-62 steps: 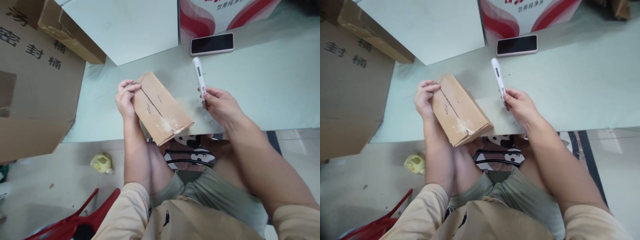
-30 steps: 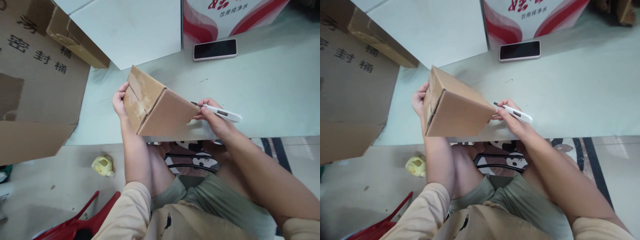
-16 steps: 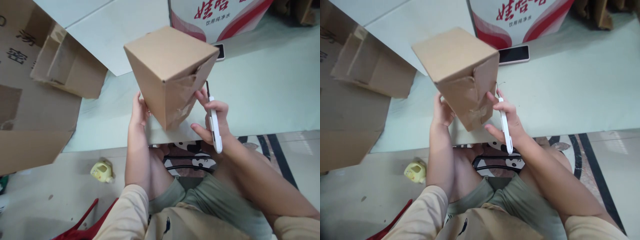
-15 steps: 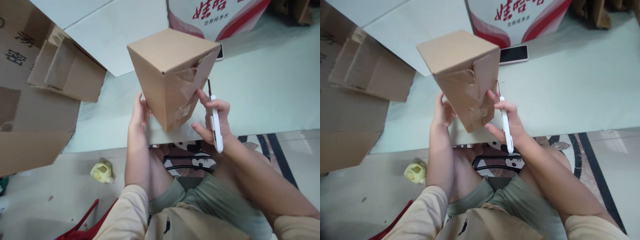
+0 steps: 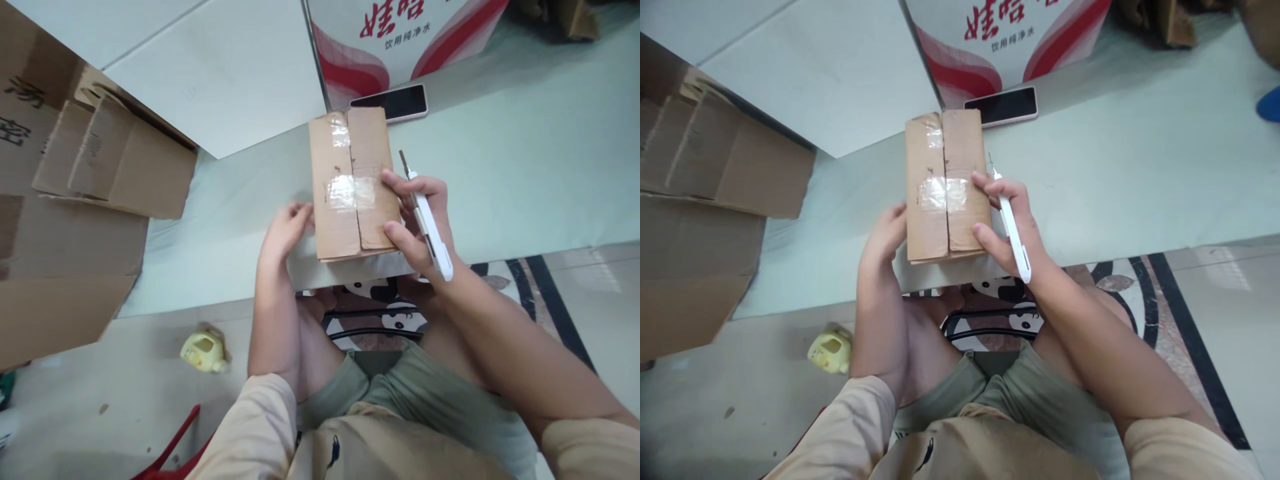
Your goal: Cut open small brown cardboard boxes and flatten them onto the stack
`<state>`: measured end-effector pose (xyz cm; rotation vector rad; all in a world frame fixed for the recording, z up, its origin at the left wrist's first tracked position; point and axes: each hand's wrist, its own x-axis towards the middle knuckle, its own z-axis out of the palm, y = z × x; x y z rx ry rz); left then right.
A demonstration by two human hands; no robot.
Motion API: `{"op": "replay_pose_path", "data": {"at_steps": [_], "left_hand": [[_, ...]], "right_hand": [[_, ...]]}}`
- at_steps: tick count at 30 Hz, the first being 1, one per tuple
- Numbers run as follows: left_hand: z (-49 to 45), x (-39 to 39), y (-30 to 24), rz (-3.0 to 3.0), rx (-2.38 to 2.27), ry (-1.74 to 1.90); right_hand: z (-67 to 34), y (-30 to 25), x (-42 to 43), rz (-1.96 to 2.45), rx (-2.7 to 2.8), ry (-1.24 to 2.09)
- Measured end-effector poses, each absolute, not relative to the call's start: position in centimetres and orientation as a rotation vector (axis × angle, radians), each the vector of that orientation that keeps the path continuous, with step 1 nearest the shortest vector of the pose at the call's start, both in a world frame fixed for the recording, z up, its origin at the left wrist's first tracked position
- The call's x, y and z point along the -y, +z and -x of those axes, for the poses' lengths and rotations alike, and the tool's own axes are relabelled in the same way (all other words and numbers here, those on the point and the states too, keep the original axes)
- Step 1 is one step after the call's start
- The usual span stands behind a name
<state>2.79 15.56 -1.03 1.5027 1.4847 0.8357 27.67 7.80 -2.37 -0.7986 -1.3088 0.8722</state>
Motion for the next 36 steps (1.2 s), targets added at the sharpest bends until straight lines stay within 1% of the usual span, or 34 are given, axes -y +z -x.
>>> {"op": "replay_pose_path", "data": {"at_steps": [2,4,5,7,9,12,15,18,21,30,33,36], "left_hand": [[-3.2,-15.4,0.1,-1.619,-1.497,1.077],[-3.6,-15.3,1.0,-1.835,-1.311,1.258],[-3.9,-15.3,1.2,-1.952,-1.177,1.276],[-4.2,-15.4,1.2,-2.113,-0.971,1.215],[-4.4,-15.6,0.7,-2.152,-0.904,1.143],[-4.7,-15.7,0.2,-2.131,-0.941,1.111],[-5.4,-15.2,0.1,-2.167,-0.973,1.112],[-6.8,-14.3,0.2,-2.206,-1.007,1.154],[-8.0,-13.6,0.1,-2.213,-1.033,1.192],[-8.0,-13.3,-0.9,-2.248,-1.040,1.231],[-8.1,-13.2,-1.0,-2.266,-1.021,1.283],[-8.2,-13.2,-0.9,-2.260,-1.081,1.253]], "right_hand": [[-27.7,-2.3,-7.8,0.782,1.340,0.911],[-27.7,-2.4,-7.7,0.755,1.395,0.965],[-27.7,-2.4,-7.7,0.746,1.418,0.987],[-27.7,-2.4,-7.6,0.765,1.427,1.005],[-27.6,-2.3,-7.6,0.852,1.380,0.968],[-27.4,-1.0,-7.6,1.062,1.259,0.802],[-27.4,1.8,-7.7,1.176,1.115,0.652],[-27.2,5.0,-7.9,1.140,1.093,0.647],[-26.7,6.9,-8.1,1.125,1.189,0.678],[-26.1,6.8,-8.1,1.507,1.514,0.588],[-26.1,6.6,-8.2,1.538,1.516,0.479],[-26.1,6.0,-8.4,1.549,1.490,0.408]]}}
